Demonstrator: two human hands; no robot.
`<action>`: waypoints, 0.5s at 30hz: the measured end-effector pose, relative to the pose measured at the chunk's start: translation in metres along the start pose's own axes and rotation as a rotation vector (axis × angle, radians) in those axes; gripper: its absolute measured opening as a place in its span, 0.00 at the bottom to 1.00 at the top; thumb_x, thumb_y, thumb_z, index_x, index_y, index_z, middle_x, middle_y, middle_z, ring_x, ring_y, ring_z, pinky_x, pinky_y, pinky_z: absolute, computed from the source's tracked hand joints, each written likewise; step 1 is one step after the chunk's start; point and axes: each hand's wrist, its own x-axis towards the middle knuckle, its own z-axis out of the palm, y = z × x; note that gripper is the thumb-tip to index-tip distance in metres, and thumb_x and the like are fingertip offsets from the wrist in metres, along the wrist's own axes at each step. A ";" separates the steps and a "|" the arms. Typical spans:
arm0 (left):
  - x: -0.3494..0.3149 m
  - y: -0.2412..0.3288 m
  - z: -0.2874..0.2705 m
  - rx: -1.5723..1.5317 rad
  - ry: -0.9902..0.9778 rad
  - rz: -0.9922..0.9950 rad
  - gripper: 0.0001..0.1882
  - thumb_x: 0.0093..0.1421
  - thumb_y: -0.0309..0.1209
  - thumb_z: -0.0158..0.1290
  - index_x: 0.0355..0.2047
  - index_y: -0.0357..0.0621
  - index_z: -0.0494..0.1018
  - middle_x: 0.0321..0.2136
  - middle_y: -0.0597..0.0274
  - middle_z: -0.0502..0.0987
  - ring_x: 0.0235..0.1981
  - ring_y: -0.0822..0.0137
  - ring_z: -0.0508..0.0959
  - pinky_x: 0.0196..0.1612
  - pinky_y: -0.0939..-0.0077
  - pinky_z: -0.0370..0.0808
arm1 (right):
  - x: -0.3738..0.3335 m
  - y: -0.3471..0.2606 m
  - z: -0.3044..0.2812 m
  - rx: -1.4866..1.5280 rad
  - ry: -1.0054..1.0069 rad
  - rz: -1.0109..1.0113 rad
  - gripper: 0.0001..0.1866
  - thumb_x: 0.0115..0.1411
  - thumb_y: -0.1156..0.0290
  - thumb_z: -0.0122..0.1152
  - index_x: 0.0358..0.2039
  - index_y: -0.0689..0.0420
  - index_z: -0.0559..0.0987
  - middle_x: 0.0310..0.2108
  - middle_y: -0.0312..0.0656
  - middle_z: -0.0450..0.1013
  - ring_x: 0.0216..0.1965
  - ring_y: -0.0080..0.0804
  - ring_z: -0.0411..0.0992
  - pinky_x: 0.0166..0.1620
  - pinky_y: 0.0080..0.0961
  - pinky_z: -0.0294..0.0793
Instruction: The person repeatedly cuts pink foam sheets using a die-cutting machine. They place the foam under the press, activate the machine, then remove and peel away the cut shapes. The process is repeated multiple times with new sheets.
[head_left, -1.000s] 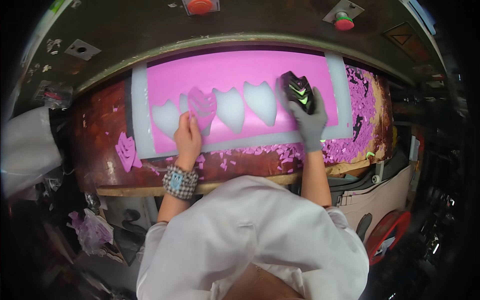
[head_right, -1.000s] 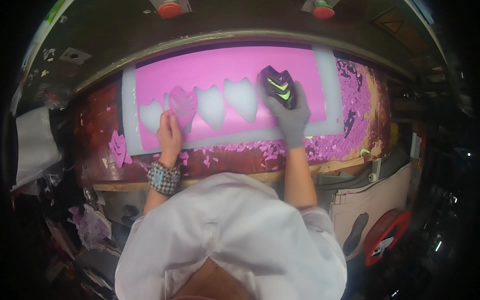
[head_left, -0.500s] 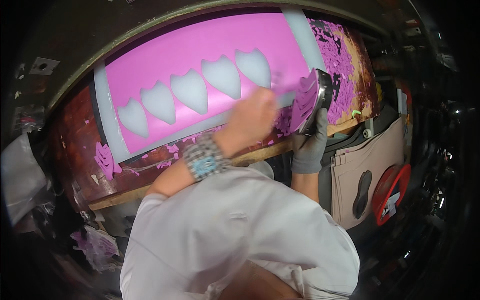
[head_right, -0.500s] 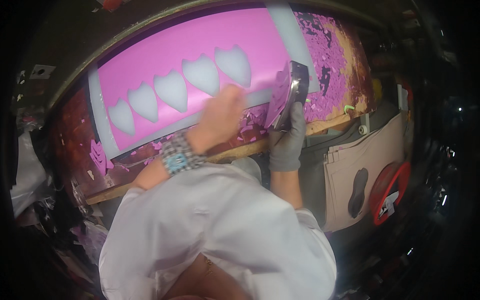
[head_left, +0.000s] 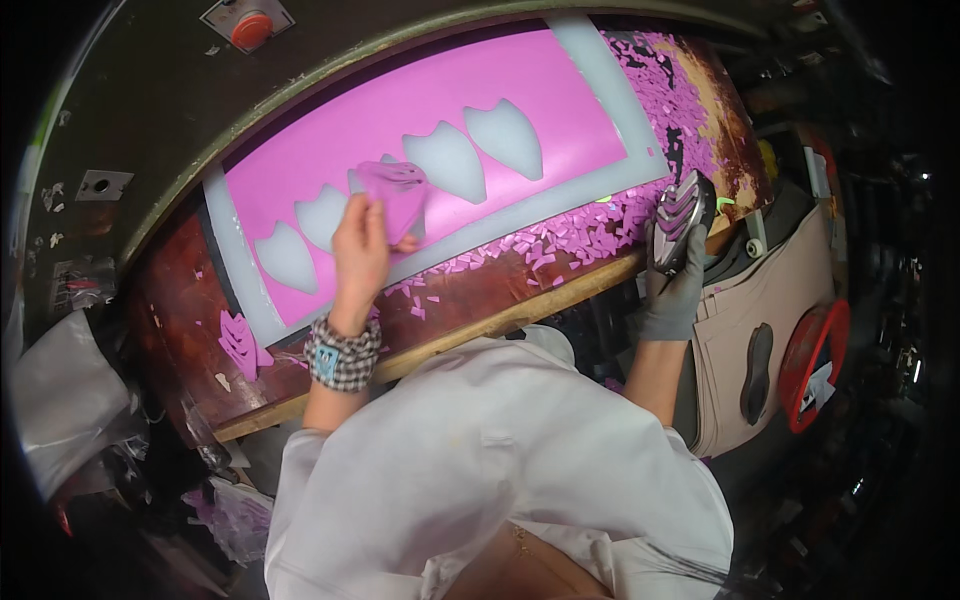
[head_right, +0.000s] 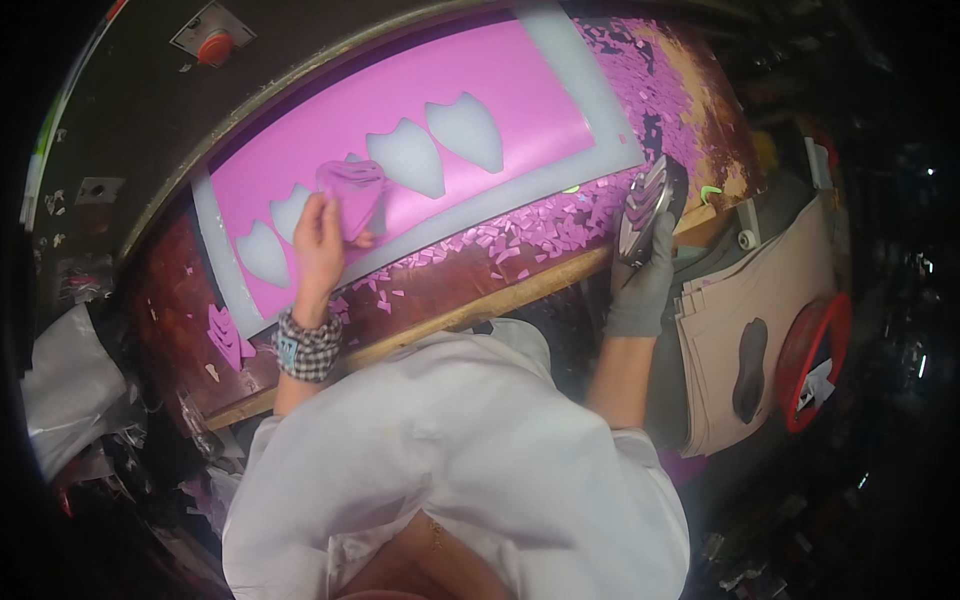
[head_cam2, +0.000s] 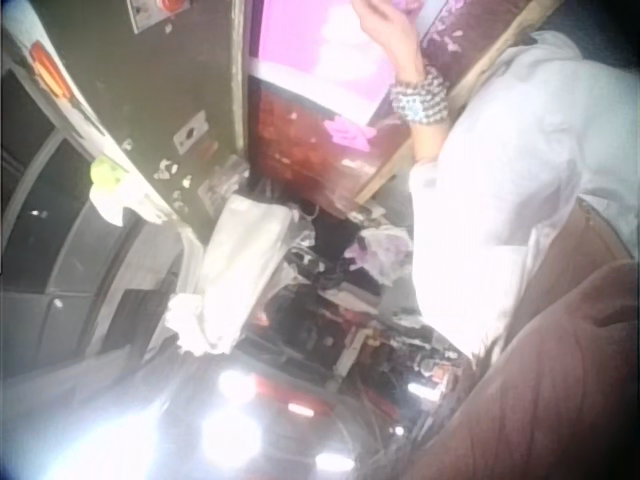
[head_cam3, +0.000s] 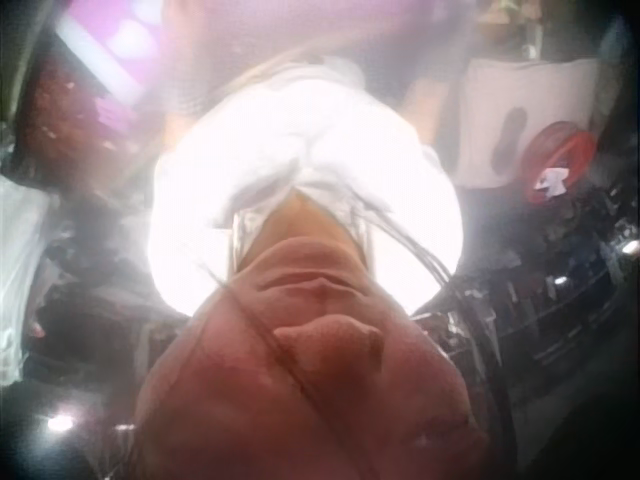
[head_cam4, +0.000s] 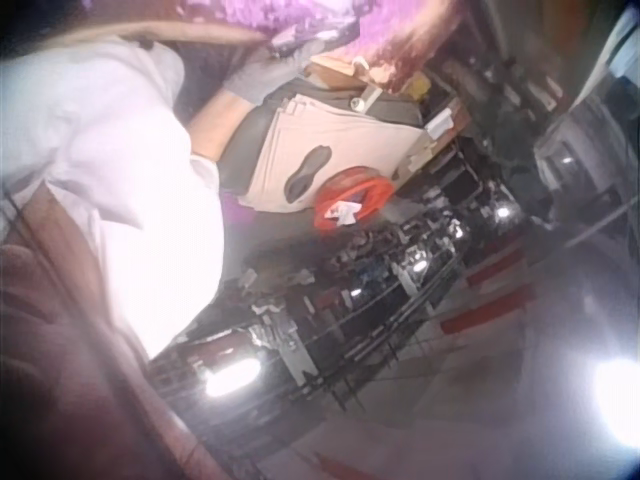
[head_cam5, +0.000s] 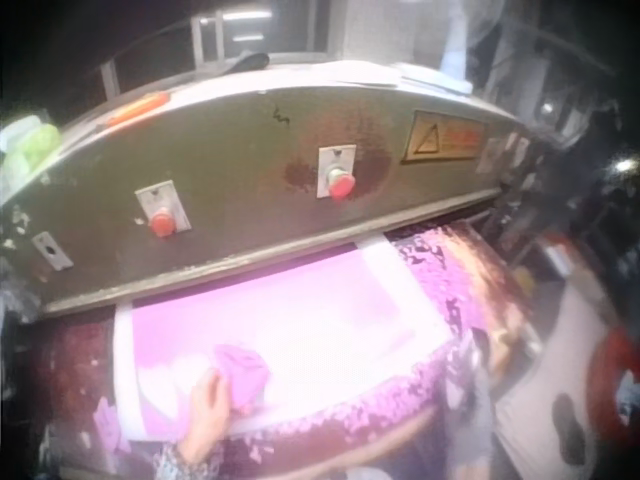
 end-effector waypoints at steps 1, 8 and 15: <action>-0.001 -0.007 -0.012 -0.007 0.005 0.059 0.10 0.71 0.31 0.40 0.41 0.37 0.66 0.23 0.57 0.76 0.20 0.70 0.78 0.23 0.78 0.76 | 0.007 0.003 0.004 0.023 -0.056 -0.036 0.23 0.63 0.64 0.58 0.56 0.61 0.69 0.45 0.41 0.73 0.46 0.31 0.73 0.50 0.28 0.75; -0.021 0.001 -0.034 0.027 0.269 0.106 0.13 0.71 0.34 0.40 0.46 0.36 0.68 0.21 0.67 0.72 0.16 0.79 0.69 0.18 0.85 0.65 | 0.085 0.070 0.069 -1.003 -0.344 -0.600 0.43 0.45 0.65 0.76 0.59 0.67 0.64 0.47 0.47 0.71 0.40 0.31 0.72 0.43 0.26 0.73; -0.067 -0.028 -0.068 0.166 0.434 0.084 0.12 0.70 0.33 0.42 0.45 0.38 0.69 0.21 0.68 0.72 0.16 0.81 0.67 0.18 0.86 0.63 | 0.110 0.093 0.093 -1.216 -0.585 -0.807 0.35 0.45 0.67 0.72 0.52 0.66 0.68 0.39 0.54 0.74 0.40 0.51 0.74 0.40 0.39 0.73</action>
